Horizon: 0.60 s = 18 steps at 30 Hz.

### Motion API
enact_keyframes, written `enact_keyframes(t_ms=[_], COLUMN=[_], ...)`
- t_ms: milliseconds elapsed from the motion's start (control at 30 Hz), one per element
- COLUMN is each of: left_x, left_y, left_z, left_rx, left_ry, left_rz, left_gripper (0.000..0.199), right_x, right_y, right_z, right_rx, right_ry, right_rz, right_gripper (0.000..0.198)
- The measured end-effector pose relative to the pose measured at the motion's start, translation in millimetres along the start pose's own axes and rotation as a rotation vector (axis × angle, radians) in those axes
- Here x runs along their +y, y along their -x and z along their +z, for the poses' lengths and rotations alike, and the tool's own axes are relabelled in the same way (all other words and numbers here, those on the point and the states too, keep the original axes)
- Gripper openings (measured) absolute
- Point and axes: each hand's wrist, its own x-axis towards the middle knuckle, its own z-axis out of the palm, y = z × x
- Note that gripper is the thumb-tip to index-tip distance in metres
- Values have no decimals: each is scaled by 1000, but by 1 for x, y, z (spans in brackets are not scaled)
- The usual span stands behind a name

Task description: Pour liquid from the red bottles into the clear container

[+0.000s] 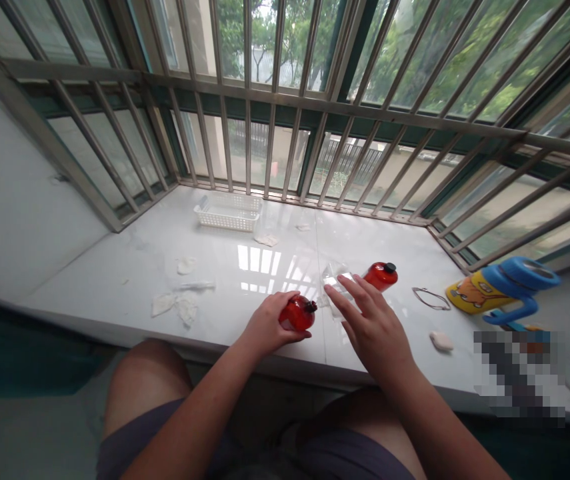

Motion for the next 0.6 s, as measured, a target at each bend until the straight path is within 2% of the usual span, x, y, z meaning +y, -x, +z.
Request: enact_keyframes(t_ms=[600], left_x=[-2], left_y=[0], left_z=[0], left_rx=[-2], left_ry=[0], left_rz=[7], left_gripper=[90], right_x=[2], right_y=[-1], right_z=[1], right_rx=[10], right_ry=[31], right_rz=[-19], right_gripper=[65])
